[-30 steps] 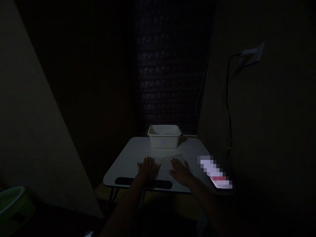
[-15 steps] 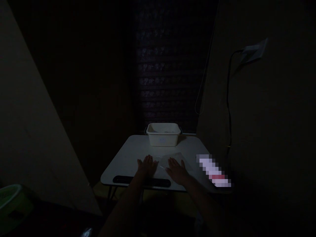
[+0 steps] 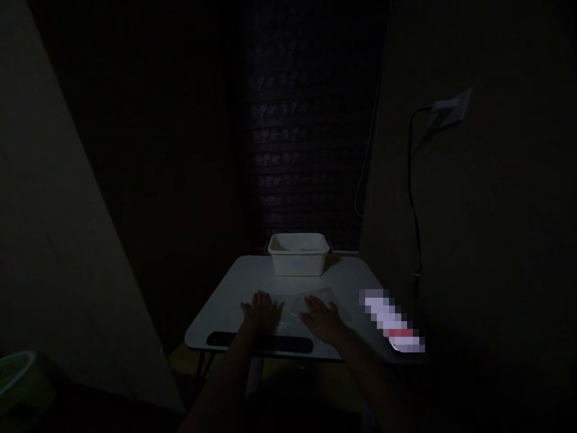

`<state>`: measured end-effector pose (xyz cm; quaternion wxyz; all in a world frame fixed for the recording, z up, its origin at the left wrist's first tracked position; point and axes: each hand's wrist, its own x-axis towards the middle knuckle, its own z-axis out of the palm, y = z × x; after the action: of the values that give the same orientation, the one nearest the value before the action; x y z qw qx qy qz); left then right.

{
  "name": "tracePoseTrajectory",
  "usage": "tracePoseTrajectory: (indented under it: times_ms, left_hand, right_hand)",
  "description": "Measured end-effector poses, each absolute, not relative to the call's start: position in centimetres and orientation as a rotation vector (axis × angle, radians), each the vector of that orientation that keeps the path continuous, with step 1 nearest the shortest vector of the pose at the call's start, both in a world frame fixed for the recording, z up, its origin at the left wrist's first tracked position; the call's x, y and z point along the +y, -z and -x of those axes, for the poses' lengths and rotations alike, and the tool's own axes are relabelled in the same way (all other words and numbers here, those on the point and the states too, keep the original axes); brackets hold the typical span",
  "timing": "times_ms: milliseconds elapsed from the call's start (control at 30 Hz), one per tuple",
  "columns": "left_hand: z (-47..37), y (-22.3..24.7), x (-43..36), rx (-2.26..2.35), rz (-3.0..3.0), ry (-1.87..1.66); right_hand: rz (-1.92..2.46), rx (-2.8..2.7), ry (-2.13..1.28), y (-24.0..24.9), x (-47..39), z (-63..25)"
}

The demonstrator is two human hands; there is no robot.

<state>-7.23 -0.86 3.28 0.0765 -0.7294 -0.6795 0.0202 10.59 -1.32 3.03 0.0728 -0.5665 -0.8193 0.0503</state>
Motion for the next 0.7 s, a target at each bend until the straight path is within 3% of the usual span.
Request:
tracePoseTrajectory:
  times_ms: [300,700]
  left_hand:
    - [1.5,-2.0,-3.5,-1.968,2.244,0.015]
    - [6.3,-2.5,-3.1,-2.086,2.180,-0.025]
  right_hand:
    - [1.762,-2.456,-0.039,-2.0,-1.2,-11.2]
    - [1.811,-2.483,-0.092,-1.3,-0.7,-12.8]
